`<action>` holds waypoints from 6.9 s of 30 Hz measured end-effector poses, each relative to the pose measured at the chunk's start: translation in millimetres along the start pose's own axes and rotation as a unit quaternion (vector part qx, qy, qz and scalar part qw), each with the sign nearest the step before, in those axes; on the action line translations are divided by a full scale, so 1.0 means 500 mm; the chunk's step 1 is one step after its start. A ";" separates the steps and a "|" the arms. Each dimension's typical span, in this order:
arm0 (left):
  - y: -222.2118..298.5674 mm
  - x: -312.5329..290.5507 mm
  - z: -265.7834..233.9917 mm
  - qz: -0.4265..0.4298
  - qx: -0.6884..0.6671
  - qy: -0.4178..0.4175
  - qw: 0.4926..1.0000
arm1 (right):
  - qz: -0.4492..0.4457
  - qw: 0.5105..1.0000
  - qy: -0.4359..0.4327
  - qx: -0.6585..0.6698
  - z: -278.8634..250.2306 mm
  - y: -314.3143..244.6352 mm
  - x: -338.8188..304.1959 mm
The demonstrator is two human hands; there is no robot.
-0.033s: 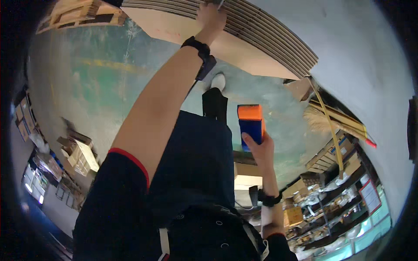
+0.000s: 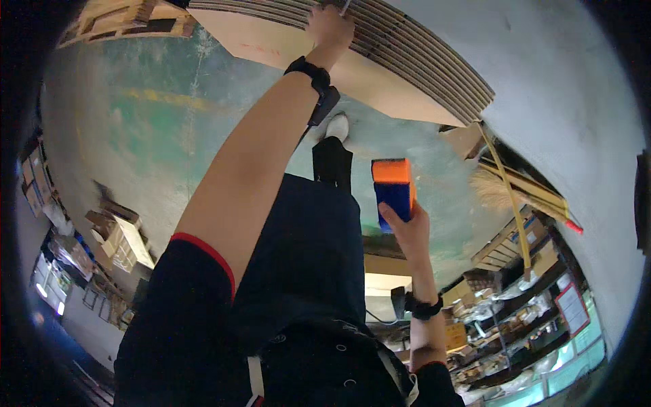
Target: The person assembles flat cardboard boxes by hand, then seals the bottom of each box with tape using a tape dispenser.
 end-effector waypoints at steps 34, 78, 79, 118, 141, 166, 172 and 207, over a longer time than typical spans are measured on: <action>-0.220 -0.174 -0.140 0.230 -0.216 -0.022 0.949 | -0.168 0.571 -0.245 -0.765 0.315 -0.453 0.477; -0.122 -0.227 -0.072 0.396 0.145 0.042 0.906 | -0.200 0.975 0.095 -0.021 0.073 -0.088 0.346; -0.074 -0.247 -0.040 0.405 0.155 0.032 0.901 | -0.192 0.971 0.078 0.120 0.049 -0.081 0.334; -1.100 -0.076 -0.643 -0.003 0.024 0.147 0.989 | -0.118 0.979 0.043 -0.161 0.429 0.160 0.191; -1.062 -0.192 -0.304 0.026 0.212 -0.227 0.950 | -0.582 0.647 -0.147 -0.471 0.986 -0.016 0.250; -1.142 -0.198 -0.342 -0.360 0.032 0.174 0.916 | -0.550 0.807 -0.156 -0.148 0.889 -0.168 0.273; -1.012 -0.174 -0.371 -0.027 0.120 0.175 0.977 | -0.567 0.758 -0.225 -0.231 0.955 -0.048 0.286; -1.338 -0.045 -0.507 -0.312 -0.438 0.149 0.830 | -0.222 0.812 -0.497 -0.211 1.081 -0.084 0.239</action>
Point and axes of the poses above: each hand's wrist, its own x-axis towards the middle knuckle, its own z-axis out of the palm, y = z × x, the point moved 7 cm from there along x, towards the middle knuckle, and after that the axes turned 13 degrees about -z, right-handed, at the moved point
